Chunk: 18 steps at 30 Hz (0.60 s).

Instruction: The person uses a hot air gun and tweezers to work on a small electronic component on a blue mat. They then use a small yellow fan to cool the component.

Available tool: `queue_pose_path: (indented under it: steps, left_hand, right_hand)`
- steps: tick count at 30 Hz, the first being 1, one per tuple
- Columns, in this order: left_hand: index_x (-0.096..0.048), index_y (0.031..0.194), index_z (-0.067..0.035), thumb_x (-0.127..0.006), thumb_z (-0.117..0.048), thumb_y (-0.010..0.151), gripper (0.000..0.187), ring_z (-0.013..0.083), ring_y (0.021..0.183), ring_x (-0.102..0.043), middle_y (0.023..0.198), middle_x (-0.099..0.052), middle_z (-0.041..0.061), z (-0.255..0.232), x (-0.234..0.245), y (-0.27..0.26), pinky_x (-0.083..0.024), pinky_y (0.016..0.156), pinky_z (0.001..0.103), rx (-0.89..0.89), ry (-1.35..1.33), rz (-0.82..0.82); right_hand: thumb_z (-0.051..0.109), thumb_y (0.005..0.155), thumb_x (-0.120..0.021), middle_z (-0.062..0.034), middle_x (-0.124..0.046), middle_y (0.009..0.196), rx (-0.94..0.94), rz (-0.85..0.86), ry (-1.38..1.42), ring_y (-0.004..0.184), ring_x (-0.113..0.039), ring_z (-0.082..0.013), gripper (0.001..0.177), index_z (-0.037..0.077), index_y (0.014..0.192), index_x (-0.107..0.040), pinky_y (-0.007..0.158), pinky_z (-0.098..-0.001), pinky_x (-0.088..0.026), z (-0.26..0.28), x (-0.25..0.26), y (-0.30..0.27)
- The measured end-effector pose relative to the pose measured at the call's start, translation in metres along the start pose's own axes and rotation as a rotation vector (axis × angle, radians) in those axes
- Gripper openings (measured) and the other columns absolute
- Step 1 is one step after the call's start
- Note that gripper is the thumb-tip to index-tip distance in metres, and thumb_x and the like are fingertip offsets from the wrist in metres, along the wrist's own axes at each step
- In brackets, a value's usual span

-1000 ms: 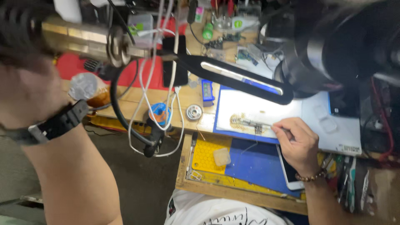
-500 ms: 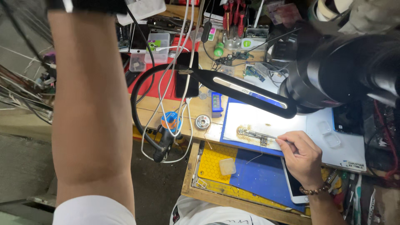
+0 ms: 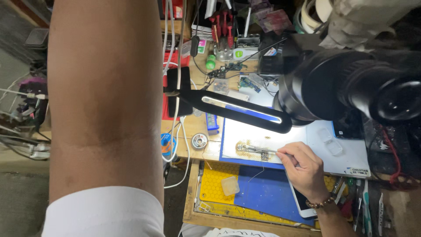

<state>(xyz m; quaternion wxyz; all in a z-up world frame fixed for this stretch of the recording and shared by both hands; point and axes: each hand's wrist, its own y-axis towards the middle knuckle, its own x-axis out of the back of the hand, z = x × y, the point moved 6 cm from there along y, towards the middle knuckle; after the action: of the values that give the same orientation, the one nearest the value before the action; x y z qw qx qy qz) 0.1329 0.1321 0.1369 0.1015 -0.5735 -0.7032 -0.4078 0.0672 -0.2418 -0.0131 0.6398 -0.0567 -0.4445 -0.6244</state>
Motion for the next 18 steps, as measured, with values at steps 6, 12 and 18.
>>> queue_pose_path:
  steps: [6,12,18]
  left_hand:
    - [-0.064,0.109,-0.003,-0.076,-0.026,0.089,0.032,0.0166,0.065,-0.063,0.088,-0.069,0.011,-0.026,-0.022,-0.003,-0.051,0.057,0.033,-0.079,0.048,0.097]
    - [-0.065,0.107,-0.003,-0.077,-0.021,0.089,0.028,0.015,0.064,-0.063,0.088,-0.07,0.01,-0.036,-0.031,-0.036,-0.05,0.056,0.031,-0.085,0.063,0.138]
    - [-0.066,0.106,-0.004,-0.078,-0.016,0.09,0.023,0.0135,0.063,-0.063,0.088,-0.07,0.008,-0.048,-0.03,-0.062,-0.049,0.055,0.029,-0.084,0.072,0.143]
  right_hand:
    - [0.003,0.085,-0.076,-0.0049,-0.072,0.092,0.027,-0.001,0.03,0.062,-0.062,-0.0068,0.008,0.003,0.092,-0.073,0.056,-0.0212,-0.051,0.0,0.0,-0.001]
    - [0.001,0.087,-0.077,-0.0053,-0.069,0.088,0.031,-0.021,-0.003,0.066,-0.06,-0.0087,0.007,0.001,0.092,-0.072,0.058,-0.0235,-0.049,0.005,0.004,0.002]
    - [-0.001,0.089,-0.077,-0.0056,-0.07,0.089,0.053,-0.016,0.021,0.062,-0.059,-0.0067,0.006,0.001,0.092,-0.072,0.056,-0.0219,-0.048,0.01,0.005,0.004]
